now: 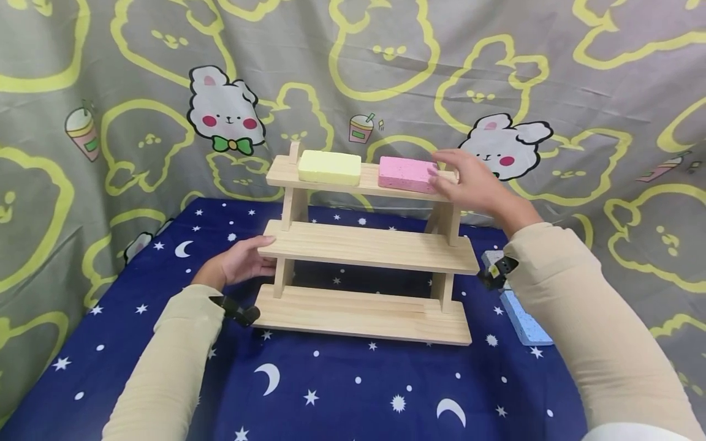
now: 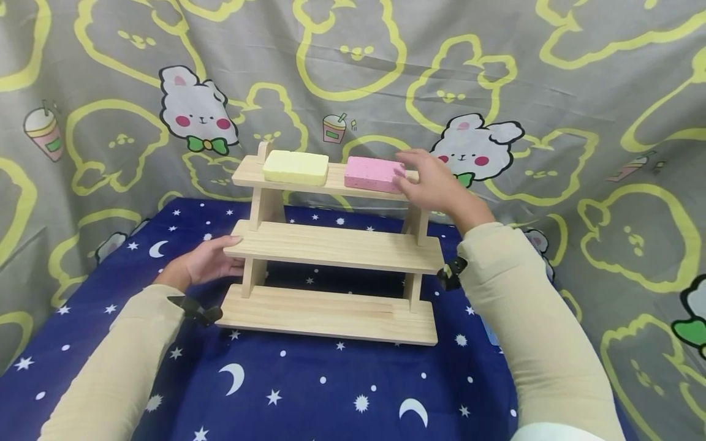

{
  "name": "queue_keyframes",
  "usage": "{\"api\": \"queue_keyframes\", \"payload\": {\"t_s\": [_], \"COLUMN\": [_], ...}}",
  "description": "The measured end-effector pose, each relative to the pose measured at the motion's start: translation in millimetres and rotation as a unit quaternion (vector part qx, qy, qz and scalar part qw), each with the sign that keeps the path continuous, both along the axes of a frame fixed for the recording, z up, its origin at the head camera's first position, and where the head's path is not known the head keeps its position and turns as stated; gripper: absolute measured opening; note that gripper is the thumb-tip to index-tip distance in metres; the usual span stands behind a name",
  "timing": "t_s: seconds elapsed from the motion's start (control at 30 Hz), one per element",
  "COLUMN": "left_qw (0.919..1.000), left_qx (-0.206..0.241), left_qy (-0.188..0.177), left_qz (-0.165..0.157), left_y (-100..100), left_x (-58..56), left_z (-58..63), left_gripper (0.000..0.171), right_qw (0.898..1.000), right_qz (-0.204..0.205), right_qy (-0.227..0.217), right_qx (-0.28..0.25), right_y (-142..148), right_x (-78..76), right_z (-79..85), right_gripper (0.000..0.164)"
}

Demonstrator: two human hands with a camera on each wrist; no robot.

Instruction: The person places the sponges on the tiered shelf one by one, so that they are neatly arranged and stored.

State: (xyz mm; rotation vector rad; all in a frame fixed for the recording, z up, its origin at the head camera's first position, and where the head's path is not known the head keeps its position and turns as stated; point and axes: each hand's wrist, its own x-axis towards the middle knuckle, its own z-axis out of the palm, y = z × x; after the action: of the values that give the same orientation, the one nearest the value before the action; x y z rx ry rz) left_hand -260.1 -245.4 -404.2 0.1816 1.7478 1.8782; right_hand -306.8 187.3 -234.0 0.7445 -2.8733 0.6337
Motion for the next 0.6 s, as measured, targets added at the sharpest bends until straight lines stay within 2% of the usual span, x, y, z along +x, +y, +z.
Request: {"api": "queue_keyframes", "payload": {"t_s": [0.2, 0.4, 0.6], "left_qw": [1.0, 1.0, 0.9999], "left_qx": [0.001, 0.0, -0.003], "left_qy": [0.0, 0.004, 0.012], "left_qz": [0.002, 0.0, -0.002], "left_y": [0, -1, 0], "left_x": [0.3, 1.5, 1.8], "left_z": [0.2, 1.5, 1.5], "left_gripper": [0.064, 0.064, 0.066], "right_qw": [0.999, 0.997, 0.995], "right_qz": [-0.042, -0.056, -0.087], "right_qy": [0.006, 0.012, 0.011], "right_qx": [-0.023, -0.051, -0.053], "right_y": [23, 44, 61], "right_x": [7.3, 16.9, 26.2], "right_z": [-5.1, -15.3, -25.1], "right_gripper": [0.06, 0.062, 0.064]}}
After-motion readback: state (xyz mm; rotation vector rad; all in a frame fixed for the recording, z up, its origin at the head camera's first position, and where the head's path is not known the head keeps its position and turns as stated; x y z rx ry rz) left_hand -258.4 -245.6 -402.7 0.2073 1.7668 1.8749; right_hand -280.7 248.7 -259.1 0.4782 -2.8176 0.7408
